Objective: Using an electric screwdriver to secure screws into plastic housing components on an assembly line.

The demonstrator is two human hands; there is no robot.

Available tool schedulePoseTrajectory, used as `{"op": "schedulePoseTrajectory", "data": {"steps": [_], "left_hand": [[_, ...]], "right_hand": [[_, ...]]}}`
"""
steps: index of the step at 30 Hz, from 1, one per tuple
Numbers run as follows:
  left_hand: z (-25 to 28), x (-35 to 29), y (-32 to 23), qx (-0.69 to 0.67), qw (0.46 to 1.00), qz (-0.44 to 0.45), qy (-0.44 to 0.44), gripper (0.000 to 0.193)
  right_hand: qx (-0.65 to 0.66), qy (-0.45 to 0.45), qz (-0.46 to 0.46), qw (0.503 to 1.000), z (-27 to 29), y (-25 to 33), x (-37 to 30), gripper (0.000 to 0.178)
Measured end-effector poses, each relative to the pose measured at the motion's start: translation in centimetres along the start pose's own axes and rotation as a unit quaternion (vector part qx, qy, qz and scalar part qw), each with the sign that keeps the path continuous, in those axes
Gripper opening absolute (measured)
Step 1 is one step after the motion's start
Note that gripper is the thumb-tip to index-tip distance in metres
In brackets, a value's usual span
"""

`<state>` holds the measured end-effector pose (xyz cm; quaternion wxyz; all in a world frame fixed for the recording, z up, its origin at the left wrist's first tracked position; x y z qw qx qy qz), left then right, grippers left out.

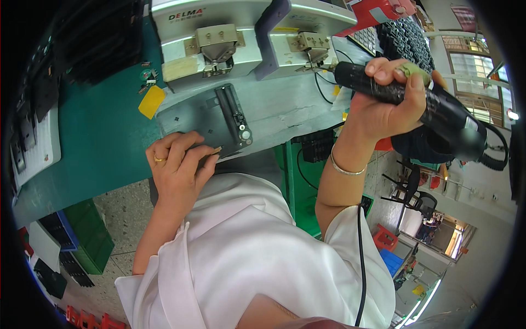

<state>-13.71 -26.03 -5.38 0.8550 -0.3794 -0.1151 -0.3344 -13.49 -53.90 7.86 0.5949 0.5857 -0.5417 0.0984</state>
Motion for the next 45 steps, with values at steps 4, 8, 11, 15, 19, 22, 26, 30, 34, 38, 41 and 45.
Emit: {"op": "schedulePoseTrajectory", "data": {"steps": [4,8,11,15,19,22,26,30,34,38,41,45], "left_hand": [[-0.1,0.1,0.0,0.018,1.0,-0.003,-0.005,0.025],[-0.2,0.2,0.0,0.025,1.0,-0.005,-0.013,0.025],[-0.3,0.1,0.1,0.022,1.0,0.004,0.005,0.024],[-0.4,0.0,0.1,0.023,1.0,0.009,0.01,0.024],[-0.3,0.2,-0.1,0.029,0.999,-0.007,-0.01,0.026],[-0.2,0.2,-0.1,0.03,0.999,-0.008,-0.011,0.026],[-0.3,0.1,-0.1,0.028,1.0,-0.003,-0.009,0.026],[-0.3,-0.2,0.0,0.031,0.999,-0.001,-0.012,0.026],[-0.3,-0.1,0.0,0.031,0.999,-0.002,-0.01,0.026],[-0.3,0.0,0.0,0.031,0.999,-0.004,-0.011,0.025],[-0.2,-0.1,0.0,0.03,1.0,0.0,-0.004,0.025],[0.3,-0.3,-0.3,0.015,0.999,0.013,0.026,0.027]], "right_hand": [[0.006,0.004,0.011,1.0,-0.2,-0.9,0.5,0.042],[-0.007,0.016,0.008,1.0,-0.3,-1.3,0.4,0.043],[-0.002,0.012,-0.002,1.0,-0.5,-1.4,0.3,0.043],[0.006,0.035,0.0,0.999,-0.3,-1.6,0.4,0.044],[0.015,0.03,-0.016,0.999,-0.3,-1.9,0.6,0.044],[0.005,0.072,-0.013,0.997,-0.4,-2.0,1.0,0.044],[0.033,0.064,-0.025,0.997,-0.6,-1.6,0.7,0.043],[0.037,0.05,-0.002,0.998,-0.4,-1.6,0.6,0.044],[0.042,0.038,-0.016,0.998,-0.3,-2.1,0.6,0.044],[-0.006,0.082,0.003,0.997,-0.4,-2.0,0.8,0.04],[-0.011,0.113,-0.015,0.993,-0.9,-2.6,1.2,0.037],[-0.029,0.13,-0.077,0.988,-3.0,-2.6,2.1,0.034]]}}
Point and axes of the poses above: each hand's wrist, its own x-axis towards the middle knuckle, its own z-axis out of the back of the hand, y = z × x, the point moved 5 cm from there along x, towards the middle knuckle, and after that the axes turned 3 degrees about -x, right-handed, at the moved point
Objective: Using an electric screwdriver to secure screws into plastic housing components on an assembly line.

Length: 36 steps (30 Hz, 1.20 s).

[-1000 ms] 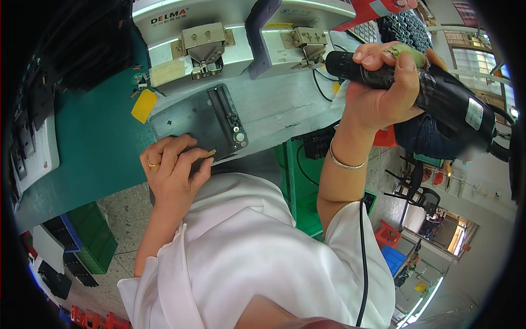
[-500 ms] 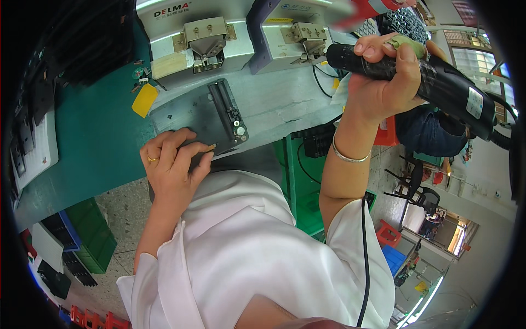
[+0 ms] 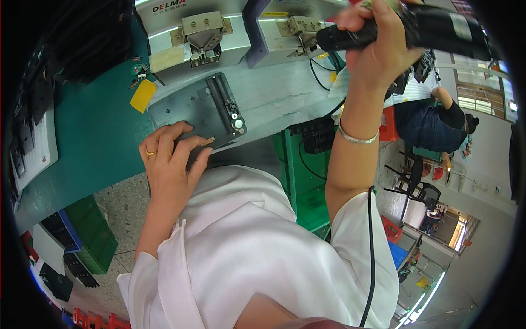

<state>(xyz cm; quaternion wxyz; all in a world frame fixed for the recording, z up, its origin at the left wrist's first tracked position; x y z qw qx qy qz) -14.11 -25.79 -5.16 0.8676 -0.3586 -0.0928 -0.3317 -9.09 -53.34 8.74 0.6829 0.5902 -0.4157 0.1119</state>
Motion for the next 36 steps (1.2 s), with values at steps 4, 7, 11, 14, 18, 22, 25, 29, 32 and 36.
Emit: {"op": "schedulePoseTrajectory", "data": {"steps": [4,7,11,14,18,22,25,29,32,36], "left_hand": [[0.5,-0.2,-0.1,-0.021,0.999,0.033,0.037,0.029],[0.5,-0.8,0.3,-0.026,0.997,0.052,0.04,0.029],[0.5,-0.8,0.7,-0.054,0.997,0.05,0.018,0.038],[0.2,-0.5,1.3,-0.066,0.996,0.057,0.019,0.039],[0.1,-0.8,1.7,-0.075,0.995,0.058,0.018,0.04],[0.2,-1.2,1.8,-0.079,0.995,0.061,0.017,0.04],[0.3,-1.3,1.8,-0.085,0.995,0.054,0.006,0.04],[0.1,-1.3,1.9,-0.086,0.995,0.048,0.0,0.04],[0.5,-1.4,1.6,-0.084,0.995,0.047,-0.006,0.04],[0.2,-1.2,1.7,-0.091,0.995,0.049,-0.006,0.04]], "right_hand": [[0.014,-0.011,-0.054,0.998,-0.2,0.5,0.0,0.031],[0.025,0.023,-0.053,0.998,0.2,0.2,-1.3,0.01],[0.222,0.039,-0.122,0.967,-0.9,1.6,-5.0,0.036],[0.246,0.061,-0.116,0.96,-4.5,3.3,-8.6,0.039],[0.195,0.053,-0.187,0.961,-8.3,3.4,-12.1,0.057],[0.123,0.06,-0.209,0.968,-9.7,2.8,-13.9,0.065],[0.109,0.066,-0.198,0.972,-10.1,2.6,-14.3,0.064],[0.108,0.072,-0.177,0.976,-10.3,2.3,-14.3,0.063],[0.106,0.081,-0.181,0.974,-10.4,2.6,-14.4,0.061],[0.102,0.101,-0.158,0.977,-10.6,2.2,-14.4,0.055]]}}
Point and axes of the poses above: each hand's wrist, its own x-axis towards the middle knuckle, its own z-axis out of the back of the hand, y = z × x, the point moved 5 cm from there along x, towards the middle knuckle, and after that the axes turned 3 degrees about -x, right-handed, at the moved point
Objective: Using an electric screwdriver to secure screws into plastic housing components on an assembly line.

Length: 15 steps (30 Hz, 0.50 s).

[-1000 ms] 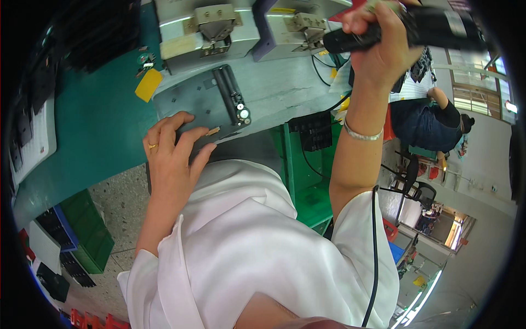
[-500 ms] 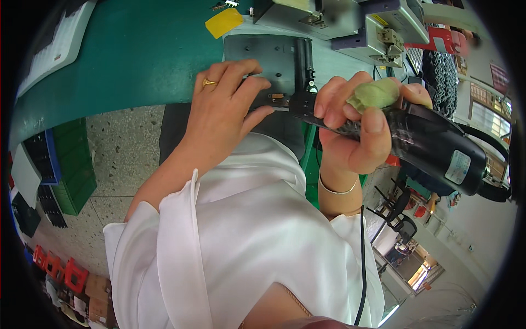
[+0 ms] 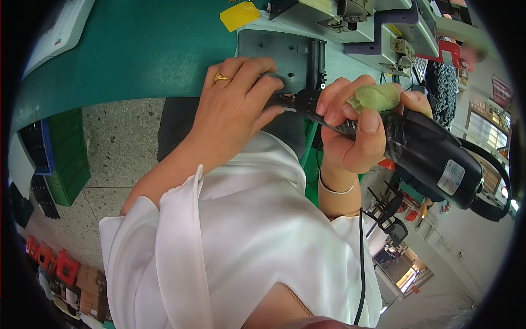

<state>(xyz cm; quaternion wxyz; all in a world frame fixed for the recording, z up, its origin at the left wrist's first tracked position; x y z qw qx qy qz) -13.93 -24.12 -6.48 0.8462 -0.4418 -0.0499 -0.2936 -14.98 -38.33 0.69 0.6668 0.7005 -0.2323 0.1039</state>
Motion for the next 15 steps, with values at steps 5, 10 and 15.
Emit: {"op": "schedulePoseTrajectory", "data": {"steps": [5,10,15], "left_hand": [[0.2,0.2,0.2,-0.006,1.0,0.0,-0.006,0.041],[0.4,0.4,0.4,-0.011,1.0,0.008,0.012,0.048],[2.2,1.6,0.0,0.064,0.997,0.004,0.033,0.067]], "right_hand": [[0.016,0.025,0.026,0.999,-0.7,-0.1,0.2,0.05],[0.03,-0.001,0.053,0.998,-1.1,-0.4,0.1,0.048],[0.042,0.061,0.122,0.99,-1.3,-0.1,0.1,0.044]]}}
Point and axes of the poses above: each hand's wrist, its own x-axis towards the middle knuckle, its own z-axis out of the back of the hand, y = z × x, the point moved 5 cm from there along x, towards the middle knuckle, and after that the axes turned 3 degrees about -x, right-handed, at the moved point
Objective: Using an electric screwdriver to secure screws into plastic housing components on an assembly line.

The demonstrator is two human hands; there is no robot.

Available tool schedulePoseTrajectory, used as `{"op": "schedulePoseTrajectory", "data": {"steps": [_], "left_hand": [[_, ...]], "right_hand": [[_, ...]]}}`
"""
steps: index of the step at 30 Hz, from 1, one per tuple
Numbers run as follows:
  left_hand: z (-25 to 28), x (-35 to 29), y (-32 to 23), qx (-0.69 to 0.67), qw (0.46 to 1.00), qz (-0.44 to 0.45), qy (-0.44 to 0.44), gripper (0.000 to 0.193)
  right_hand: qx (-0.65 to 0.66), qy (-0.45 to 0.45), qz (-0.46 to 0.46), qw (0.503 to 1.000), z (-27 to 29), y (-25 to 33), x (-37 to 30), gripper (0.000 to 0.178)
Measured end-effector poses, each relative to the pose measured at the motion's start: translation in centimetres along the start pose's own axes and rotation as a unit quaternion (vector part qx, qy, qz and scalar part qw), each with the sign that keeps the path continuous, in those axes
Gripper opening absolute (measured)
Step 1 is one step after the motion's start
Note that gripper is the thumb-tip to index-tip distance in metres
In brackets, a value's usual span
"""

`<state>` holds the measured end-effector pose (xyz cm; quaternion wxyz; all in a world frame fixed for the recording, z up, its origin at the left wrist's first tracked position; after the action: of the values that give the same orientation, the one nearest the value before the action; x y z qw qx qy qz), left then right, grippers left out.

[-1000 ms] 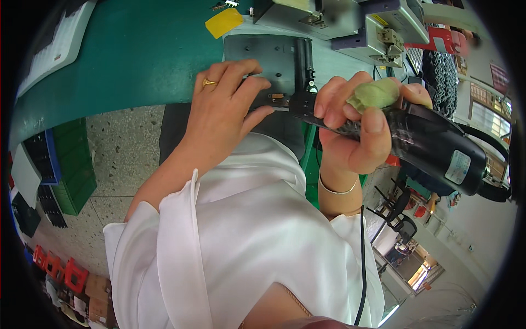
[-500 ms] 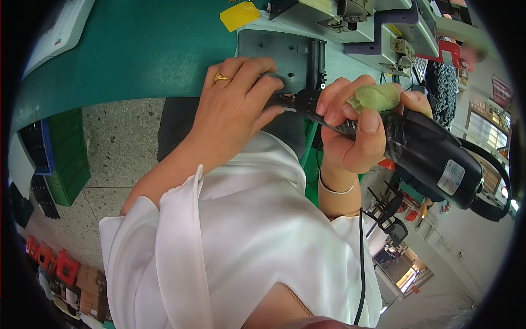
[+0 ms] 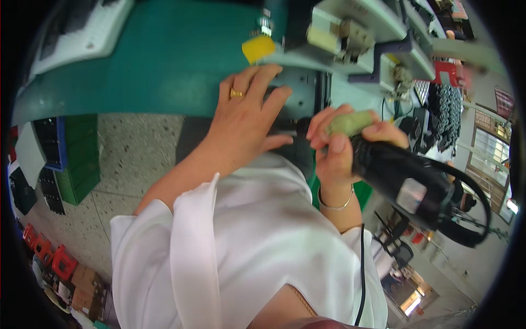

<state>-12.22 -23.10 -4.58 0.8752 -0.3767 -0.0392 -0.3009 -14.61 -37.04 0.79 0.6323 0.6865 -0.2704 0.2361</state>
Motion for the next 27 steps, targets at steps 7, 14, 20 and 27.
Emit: {"op": "schedulePoseTrajectory", "data": {"steps": [7,14,20,27], "left_hand": [[-0.1,0.0,0.0,0.048,0.997,-0.013,0.056,0.083],[3.4,-2.2,0.0,0.009,1.0,0.019,0.022,0.085],[8.5,-4.5,3.8,0.13,0.937,0.261,-0.19,0.086],[7.1,-3.4,5.7,0.249,0.905,0.299,-0.173,0.087]], "right_hand": [[0.078,-0.157,-0.077,0.981,2.9,1.6,-0.4,0.038],[0.121,-0.215,-0.009,0.969,7.1,4.1,0.4,0.035],[0.078,-0.247,-0.005,0.966,8.0,3.5,0.5,0.028],[0.037,-0.24,-0.03,0.97,8.1,2.3,0.5,0.031]]}}
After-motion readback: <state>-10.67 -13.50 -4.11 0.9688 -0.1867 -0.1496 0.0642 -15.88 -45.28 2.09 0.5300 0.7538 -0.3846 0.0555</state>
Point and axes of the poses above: each hand's wrist, its own x-axis towards the middle knuckle, its own z-axis out of the back of the hand, y = z × x, the point moved 5 cm from there along x, towards the middle knuckle, and after that the axes turned 3 degrees about -x, right-handed, at the moved point
